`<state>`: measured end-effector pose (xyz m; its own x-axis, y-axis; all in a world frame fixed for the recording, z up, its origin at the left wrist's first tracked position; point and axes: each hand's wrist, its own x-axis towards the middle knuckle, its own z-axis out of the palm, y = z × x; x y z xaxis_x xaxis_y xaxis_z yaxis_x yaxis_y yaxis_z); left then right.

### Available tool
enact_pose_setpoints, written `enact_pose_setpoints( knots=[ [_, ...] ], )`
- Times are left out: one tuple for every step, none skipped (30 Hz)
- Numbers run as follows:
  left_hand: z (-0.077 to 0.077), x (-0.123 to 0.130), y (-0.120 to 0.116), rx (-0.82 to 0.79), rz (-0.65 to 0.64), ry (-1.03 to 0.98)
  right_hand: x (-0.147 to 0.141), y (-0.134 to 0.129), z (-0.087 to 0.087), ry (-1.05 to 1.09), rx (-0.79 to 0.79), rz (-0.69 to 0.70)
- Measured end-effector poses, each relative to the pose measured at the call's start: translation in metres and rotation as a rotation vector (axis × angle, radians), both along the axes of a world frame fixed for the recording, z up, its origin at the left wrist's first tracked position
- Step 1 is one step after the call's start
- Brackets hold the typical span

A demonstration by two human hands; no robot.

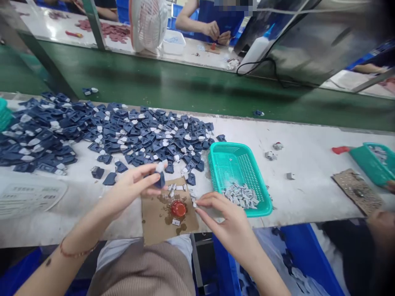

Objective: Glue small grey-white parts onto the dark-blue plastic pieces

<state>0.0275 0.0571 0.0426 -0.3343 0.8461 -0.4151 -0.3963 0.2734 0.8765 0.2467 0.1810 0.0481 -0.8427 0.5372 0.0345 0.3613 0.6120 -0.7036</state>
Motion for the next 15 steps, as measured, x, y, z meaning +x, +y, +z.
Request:
enact_pose_setpoints(
  knots=[
    [-0.009, 0.007, -0.012, -0.015, 0.011, -0.057, -0.003, -0.006, -0.001, -0.012, 0.017, 0.027],
    [-0.017, 0.013, -0.023, -0.025, 0.025, -0.097, -0.005, -0.011, -0.003, -0.02, 0.04, 0.047],
    [-0.024, 0.019, -0.032, -0.034, 0.042, -0.118, -0.008, -0.015, -0.004, -0.029, 0.067, 0.064],
    [-0.03, 0.024, -0.04, -0.048, 0.061, -0.125, -0.01, -0.019, -0.004, -0.041, 0.098, 0.082],
    [-0.036, 0.029, -0.046, -0.062, 0.084, -0.121, -0.012, -0.021, -0.005, -0.054, 0.131, 0.102],
    [-0.04, 0.033, -0.051, -0.073, 0.109, -0.114, -0.014, -0.023, -0.006, -0.068, 0.161, 0.122],
    [-0.044, 0.037, -0.055, -0.079, 0.136, -0.108, -0.015, -0.024, -0.006, -0.082, 0.187, 0.141],
    [-0.046, 0.04, -0.058, -0.079, 0.163, -0.104, -0.017, -0.025, -0.007, -0.094, 0.21, 0.157],
    [-0.048, 0.043, -0.06, -0.074, 0.188, -0.104, -0.018, -0.025, -0.007, -0.104, 0.228, 0.17],
    [-0.049, 0.046, -0.061, -0.067, 0.205, -0.11, -0.019, -0.026, -0.008, -0.114, 0.242, 0.177],
    [-0.05, 0.048, -0.061, -0.061, 0.213, -0.121, -0.02, -0.026, -0.009, -0.121, 0.254, 0.181],
    [-0.051, 0.05, -0.062, -0.056, 0.212, -0.134, -0.021, -0.027, -0.009, -0.131, 0.263, 0.183],
    [-0.052, 0.052, -0.062, -0.05, 0.208, -0.145, -0.022, -0.028, -0.01, -0.145, 0.268, 0.186],
    [-0.053, 0.053, -0.062, -0.043, 0.2, -0.151, -0.023, -0.028, -0.009, -0.158, 0.267, 0.186],
    [-0.053, 0.055, -0.062, -0.034, 0.188, -0.149, -0.024, -0.028, -0.009, -0.165, 0.262, 0.186]
  ],
)
